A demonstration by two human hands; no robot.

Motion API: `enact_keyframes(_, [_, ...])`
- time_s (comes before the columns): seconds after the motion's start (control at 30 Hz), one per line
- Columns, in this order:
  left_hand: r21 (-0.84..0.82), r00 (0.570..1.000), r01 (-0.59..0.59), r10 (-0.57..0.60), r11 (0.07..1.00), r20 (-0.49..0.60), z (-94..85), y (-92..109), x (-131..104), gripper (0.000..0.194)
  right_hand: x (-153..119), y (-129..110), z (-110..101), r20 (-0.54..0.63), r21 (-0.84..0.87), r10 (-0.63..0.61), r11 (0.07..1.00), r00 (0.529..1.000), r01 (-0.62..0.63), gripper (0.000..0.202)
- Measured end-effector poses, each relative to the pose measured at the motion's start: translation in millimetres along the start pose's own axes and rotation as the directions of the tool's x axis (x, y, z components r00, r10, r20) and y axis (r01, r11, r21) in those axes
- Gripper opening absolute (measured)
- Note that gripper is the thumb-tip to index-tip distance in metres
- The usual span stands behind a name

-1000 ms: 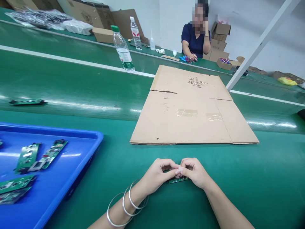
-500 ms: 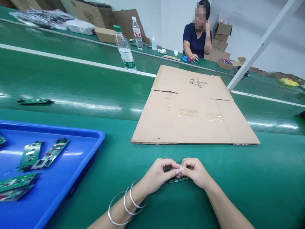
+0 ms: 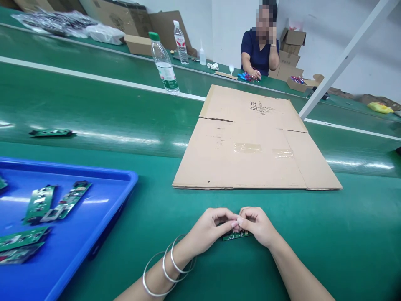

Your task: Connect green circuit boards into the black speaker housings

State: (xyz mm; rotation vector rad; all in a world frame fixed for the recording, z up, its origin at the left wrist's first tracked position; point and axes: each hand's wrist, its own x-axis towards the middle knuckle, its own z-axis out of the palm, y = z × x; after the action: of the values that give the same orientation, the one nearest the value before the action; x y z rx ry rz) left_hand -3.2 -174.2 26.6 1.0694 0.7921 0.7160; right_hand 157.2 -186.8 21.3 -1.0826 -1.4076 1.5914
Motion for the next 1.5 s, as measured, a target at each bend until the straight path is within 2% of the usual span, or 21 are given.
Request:
enact_keyframes(0.37, [0.086, 0.999, -0.025, 0.029, 0.996, -0.040, 3.3, 3.0, -1.2, 0.012, -0.5, 0.3, 0.8, -0.009, -0.073, -0.009, 0.997, 1.000, 0.008, 0.042])
enact_keyframes(0.6, [0.076, 0.999, -0.021, 0.019, 0.997, 0.029, 2.3, 6.0, -1.5, 0.017, 0.8, 0.6, -1.3, 0.037, 0.042, 0.034, 0.998, 0.999, -0.036, 0.045])
enact_keyframes(1.03, [0.170, 1.000, -0.019, 0.016, 0.985, 0.019, 0.6, 8.0, -2.2, 0.014, 0.0, -1.7, -1.9, 0.057, 0.017, 0.029, 0.999, 0.998, -0.030, 0.044])
enact_keyframes(1.33, [0.140, 1.000, 0.002, -0.004, 0.990, 0.014, 0.7, 7.5, -1.6, 0.015, -0.3, -1.3, -1.5, 0.064, -0.033, 0.014, 0.999, 0.998, -0.012, 0.044])
enact_keyframes(1.5, [0.067, 0.999, 0.029, -0.031, 0.997, 0.036, 0.0, 8.4, -2.1, 0.017, 0.3, -2.2, -1.2, 0.080, -0.010, 0.019, 1.000, 0.997, -0.018, 0.046])
